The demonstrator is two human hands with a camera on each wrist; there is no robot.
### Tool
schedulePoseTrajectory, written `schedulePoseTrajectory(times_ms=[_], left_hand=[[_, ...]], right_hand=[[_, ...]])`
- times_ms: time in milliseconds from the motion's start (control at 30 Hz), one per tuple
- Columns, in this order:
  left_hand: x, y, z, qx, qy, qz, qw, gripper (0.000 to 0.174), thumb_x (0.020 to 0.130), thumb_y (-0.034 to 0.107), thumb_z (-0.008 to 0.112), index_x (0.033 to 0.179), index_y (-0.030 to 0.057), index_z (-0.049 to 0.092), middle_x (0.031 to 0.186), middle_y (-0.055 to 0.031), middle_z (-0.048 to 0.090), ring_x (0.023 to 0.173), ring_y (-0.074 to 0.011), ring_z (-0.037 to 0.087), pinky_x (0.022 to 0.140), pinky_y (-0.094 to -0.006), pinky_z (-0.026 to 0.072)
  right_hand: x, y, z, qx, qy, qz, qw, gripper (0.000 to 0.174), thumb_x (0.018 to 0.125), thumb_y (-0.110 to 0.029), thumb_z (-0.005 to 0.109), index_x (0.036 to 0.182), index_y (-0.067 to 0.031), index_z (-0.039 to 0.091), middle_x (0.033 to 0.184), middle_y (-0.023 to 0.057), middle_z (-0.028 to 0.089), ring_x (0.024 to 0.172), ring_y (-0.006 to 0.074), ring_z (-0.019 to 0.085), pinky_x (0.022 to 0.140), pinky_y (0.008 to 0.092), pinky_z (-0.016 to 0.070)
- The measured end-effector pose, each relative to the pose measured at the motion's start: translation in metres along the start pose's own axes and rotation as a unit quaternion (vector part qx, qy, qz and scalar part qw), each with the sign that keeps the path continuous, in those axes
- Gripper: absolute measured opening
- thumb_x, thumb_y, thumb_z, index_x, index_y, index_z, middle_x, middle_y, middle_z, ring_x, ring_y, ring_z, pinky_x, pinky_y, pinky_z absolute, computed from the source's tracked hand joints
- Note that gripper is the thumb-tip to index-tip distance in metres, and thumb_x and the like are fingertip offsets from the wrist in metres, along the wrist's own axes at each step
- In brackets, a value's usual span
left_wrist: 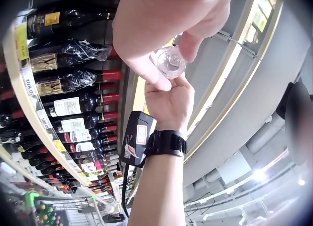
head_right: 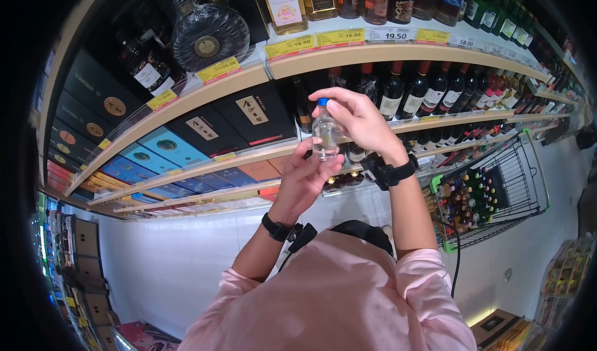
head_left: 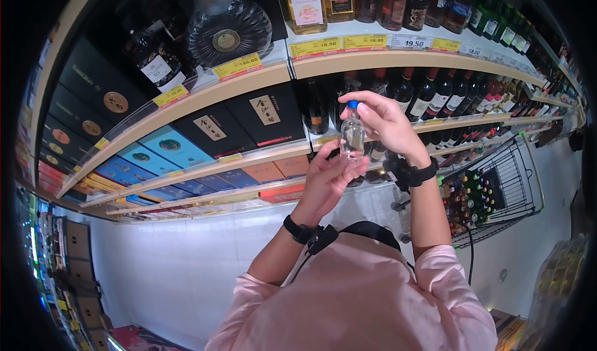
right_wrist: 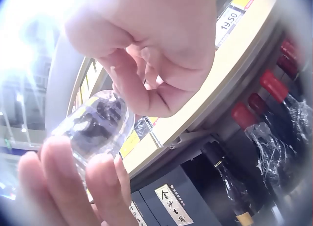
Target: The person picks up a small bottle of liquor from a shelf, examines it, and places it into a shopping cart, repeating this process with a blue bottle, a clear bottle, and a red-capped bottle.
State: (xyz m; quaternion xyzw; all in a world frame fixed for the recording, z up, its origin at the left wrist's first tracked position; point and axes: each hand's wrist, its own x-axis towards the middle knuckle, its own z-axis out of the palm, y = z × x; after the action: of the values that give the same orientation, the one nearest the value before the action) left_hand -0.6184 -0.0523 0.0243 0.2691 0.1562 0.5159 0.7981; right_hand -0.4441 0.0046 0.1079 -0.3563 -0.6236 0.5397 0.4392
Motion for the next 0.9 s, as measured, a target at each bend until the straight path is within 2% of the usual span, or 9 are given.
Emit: schedulePoseTrajectory(times_ms=[100, 167, 267, 367, 500, 667, 767, 867, 900], left_hand=[[0.004, 0.000, -0.008, -0.012, -0.056, -0.033, 0.998, 0.037, 0.101, 0.016, 0.048, 0.134, 0.0001, 0.042, 0.124, -0.0239, 0.058, 0.110, -0.0327, 0.064, 0.091, -0.0395, 0.0551], [0.004, 0.001, -0.008, -0.019, -0.089, -0.046, 0.995, 0.041, 0.103, 0.021, 0.043, 0.137, -0.0022, 0.039, 0.125, -0.0258, 0.057, 0.105, -0.0328, 0.066, 0.086, -0.0390, 0.0570], [0.005, 0.007, 0.006, -0.019, -0.075, -0.064, 0.995, 0.043, 0.104, 0.023, 0.042, 0.139, -0.0007, 0.036, 0.124, -0.0236, 0.058, 0.108, -0.0311, 0.065, 0.088, -0.0378, 0.0556], [0.009, 0.001, 0.004, -0.020, -0.048, -0.030, 0.998, 0.044, 0.103, 0.024, 0.045, 0.140, 0.0009, 0.035, 0.123, -0.0207, 0.059, 0.110, -0.0296, 0.063, 0.092, -0.0368, 0.0538], [0.010, -0.001, 0.000, 0.050, -0.033, 0.011, 0.998, 0.042, 0.100, 0.019, 0.053, 0.136, 0.0022, 0.040, 0.120, -0.0167, 0.061, 0.112, -0.0278, 0.061, 0.096, -0.0368, 0.0516], [0.013, -0.001, 0.004, 0.057, -0.023, 0.015, 0.998, 0.034, 0.098, 0.011, 0.056, 0.130, 0.0042, 0.047, 0.119, -0.0150, 0.062, 0.110, -0.0253, 0.062, 0.094, -0.0358, 0.0512], [0.018, -0.010, -0.007, 0.087, -0.015, 0.058, 0.994, 0.030, 0.098, 0.009, 0.056, 0.127, 0.0061, 0.049, 0.118, -0.0155, 0.062, 0.108, -0.0247, 0.062, 0.090, -0.0335, 0.0516], [0.018, -0.010, 0.000, 0.069, 0.000, 0.054, 0.996, 0.030, 0.093, -0.003, 0.056, 0.123, 0.0028, 0.050, 0.117, -0.0131, 0.062, 0.100, -0.0165, 0.062, 0.080, -0.0287, 0.0510], [0.017, -0.010, 0.002, 0.061, -0.002, 0.042, 0.997, 0.030, 0.094, -0.002, 0.057, 0.122, 0.0027, 0.050, 0.117, -0.0131, 0.062, 0.101, -0.0171, 0.063, 0.081, -0.0292, 0.0509]], right_hand=[[0.000, 0.005, -0.003, 0.006, 0.003, -0.005, 1.000, 0.024, 0.097, -0.012, 0.054, 0.118, -0.0015, 0.061, 0.094, 0.0051, 0.068, 0.087, 0.0100, 0.064, 0.076, 0.0259, 0.0510], [0.000, 0.007, -0.004, 0.004, 0.018, -0.023, 1.000, 0.023, 0.097, -0.011, 0.055, 0.117, 0.0000, 0.061, 0.094, 0.0063, 0.068, 0.087, 0.0102, 0.064, 0.078, 0.0269, 0.0515], [0.004, 0.017, -0.008, -0.020, 0.030, -0.065, 0.997, 0.023, 0.097, -0.011, 0.055, 0.117, 0.0000, 0.060, 0.094, 0.0066, 0.068, 0.086, 0.0102, 0.064, 0.077, 0.0255, 0.0516], [0.004, 0.017, -0.009, -0.021, 0.043, -0.065, 0.997, 0.022, 0.097, -0.010, 0.055, 0.116, 0.0002, 0.061, 0.093, 0.0062, 0.068, 0.086, 0.0101, 0.064, 0.077, 0.0257, 0.0511], [0.005, 0.018, -0.011, -0.022, 0.052, -0.063, 0.996, 0.022, 0.096, -0.010, 0.055, 0.115, 0.0004, 0.061, 0.093, 0.0061, 0.067, 0.088, 0.0102, 0.064, 0.078, 0.0261, 0.0509], [0.003, 0.015, -0.013, -0.018, 0.044, -0.061, 0.997, 0.022, 0.097, -0.010, 0.054, 0.117, -0.0023, 0.061, 0.093, 0.0054, 0.069, 0.078, 0.0049, 0.059, 0.065, 0.0206, 0.0457], [-0.001, 0.007, -0.013, 0.005, 0.032, -0.034, 0.999, 0.022, 0.098, -0.011, 0.053, 0.117, -0.0037, 0.061, 0.093, 0.0054, 0.069, 0.073, 0.0022, 0.055, 0.059, 0.0184, 0.0410], [-0.004, 0.010, -0.016, 0.016, 0.036, -0.026, 0.999, 0.022, 0.098, -0.012, 0.053, 0.118, -0.0040, 0.061, 0.093, 0.0054, 0.070, 0.071, 0.0013, 0.053, 0.056, 0.0177, 0.0393], [-0.005, 0.012, -0.016, 0.017, 0.040, -0.026, 0.999, 0.022, 0.098, -0.012, 0.053, 0.117, -0.0040, 0.061, 0.093, 0.0054, 0.070, 0.070, 0.0013, 0.053, 0.056, 0.0176, 0.0391]])
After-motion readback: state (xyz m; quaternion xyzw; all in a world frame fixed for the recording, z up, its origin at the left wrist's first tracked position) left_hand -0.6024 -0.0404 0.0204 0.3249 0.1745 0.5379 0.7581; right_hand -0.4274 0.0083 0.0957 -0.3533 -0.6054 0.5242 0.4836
